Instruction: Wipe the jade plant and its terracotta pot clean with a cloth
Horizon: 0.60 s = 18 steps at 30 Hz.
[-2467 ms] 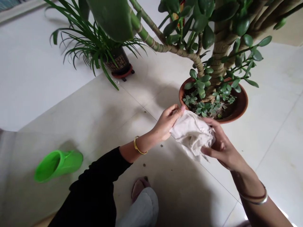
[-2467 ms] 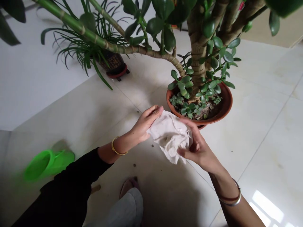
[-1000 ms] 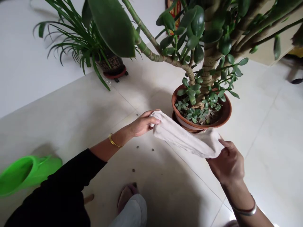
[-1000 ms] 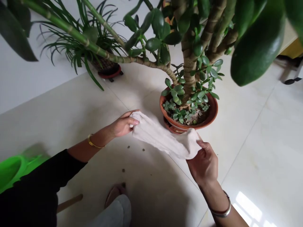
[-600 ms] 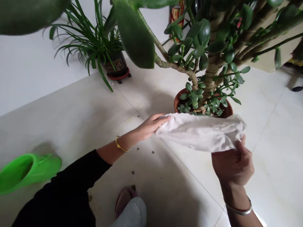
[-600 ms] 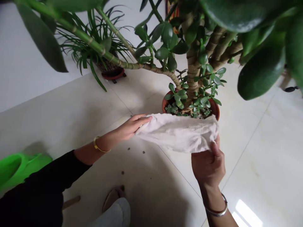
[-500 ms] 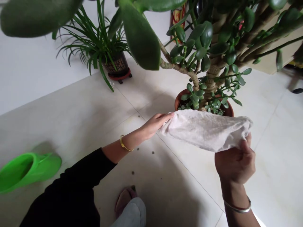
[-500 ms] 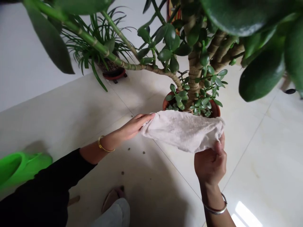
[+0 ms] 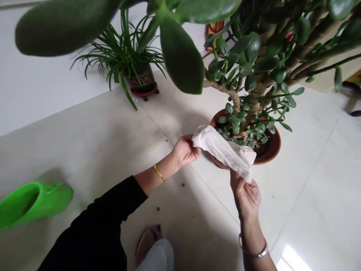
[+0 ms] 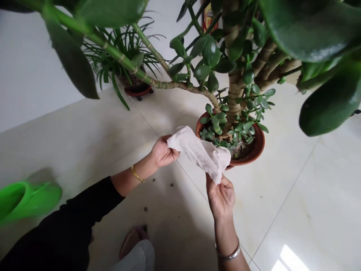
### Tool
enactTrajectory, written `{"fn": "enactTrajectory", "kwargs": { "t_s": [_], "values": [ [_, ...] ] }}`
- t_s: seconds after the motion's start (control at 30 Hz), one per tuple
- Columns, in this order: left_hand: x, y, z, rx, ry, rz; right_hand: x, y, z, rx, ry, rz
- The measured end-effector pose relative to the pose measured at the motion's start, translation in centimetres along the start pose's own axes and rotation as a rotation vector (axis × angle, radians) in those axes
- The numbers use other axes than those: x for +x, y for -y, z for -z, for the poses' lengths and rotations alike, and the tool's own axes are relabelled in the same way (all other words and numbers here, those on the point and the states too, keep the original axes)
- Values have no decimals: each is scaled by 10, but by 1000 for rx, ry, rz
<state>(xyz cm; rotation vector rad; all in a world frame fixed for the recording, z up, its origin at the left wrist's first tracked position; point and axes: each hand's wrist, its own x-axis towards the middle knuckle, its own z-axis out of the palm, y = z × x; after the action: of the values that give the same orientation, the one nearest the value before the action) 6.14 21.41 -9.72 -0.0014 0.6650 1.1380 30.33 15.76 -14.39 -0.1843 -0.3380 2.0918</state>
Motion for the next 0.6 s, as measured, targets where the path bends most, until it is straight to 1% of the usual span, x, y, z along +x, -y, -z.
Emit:
{"fn": "enactTrajectory", "kwargs": {
  "t_s": [0.07, 0.13, 0.17, 0.2, 0.23, 0.27, 0.3, 0.4, 0.43, 0.47, 0.5, 0.53, 0.6],
  "values": [
    [6, 2, 3, -24, -25, 19, 9, -10, 0, 236, 137, -40],
    [12, 6, 4, -31, -38, 29, 16, -17, 1, 453, 219, -94],
    [15, 8, 4, -26, -45, 23, 18, -19, 2, 527, 235, -104],
    [18, 11, 3, -15, -57, 6, 20, -20, 1, 561, 225, -90],
    [21, 13, 2, 1, -71, -20, 22, -20, -1, 548, 186, -47],
    [23, 16, 0, 18, -87, -50, 23, -19, -4, 488, 117, 20],
    [26, 18, -2, 34, -99, -79, 25, -19, -9, 389, 16, 111],
    [36, 24, -10, 55, -110, -129, 33, -18, -29, -25, -379, 471],
    [39, 26, -13, 54, -108, -132, 37, -18, -35, -156, -484, 602],
    [42, 27, -15, 59, -109, -144, 42, -17, -39, -274, -566, 699],
    [46, 28, -18, 74, -112, -171, 48, -16, -41, -371, -629, 764],
    [49, 28, -21, 107, -114, -217, 55, -15, -41, -453, -665, 792],
    [55, 28, -26, 231, -125, -346, 68, -10, -35, -577, -707, 796]
  ]
}}
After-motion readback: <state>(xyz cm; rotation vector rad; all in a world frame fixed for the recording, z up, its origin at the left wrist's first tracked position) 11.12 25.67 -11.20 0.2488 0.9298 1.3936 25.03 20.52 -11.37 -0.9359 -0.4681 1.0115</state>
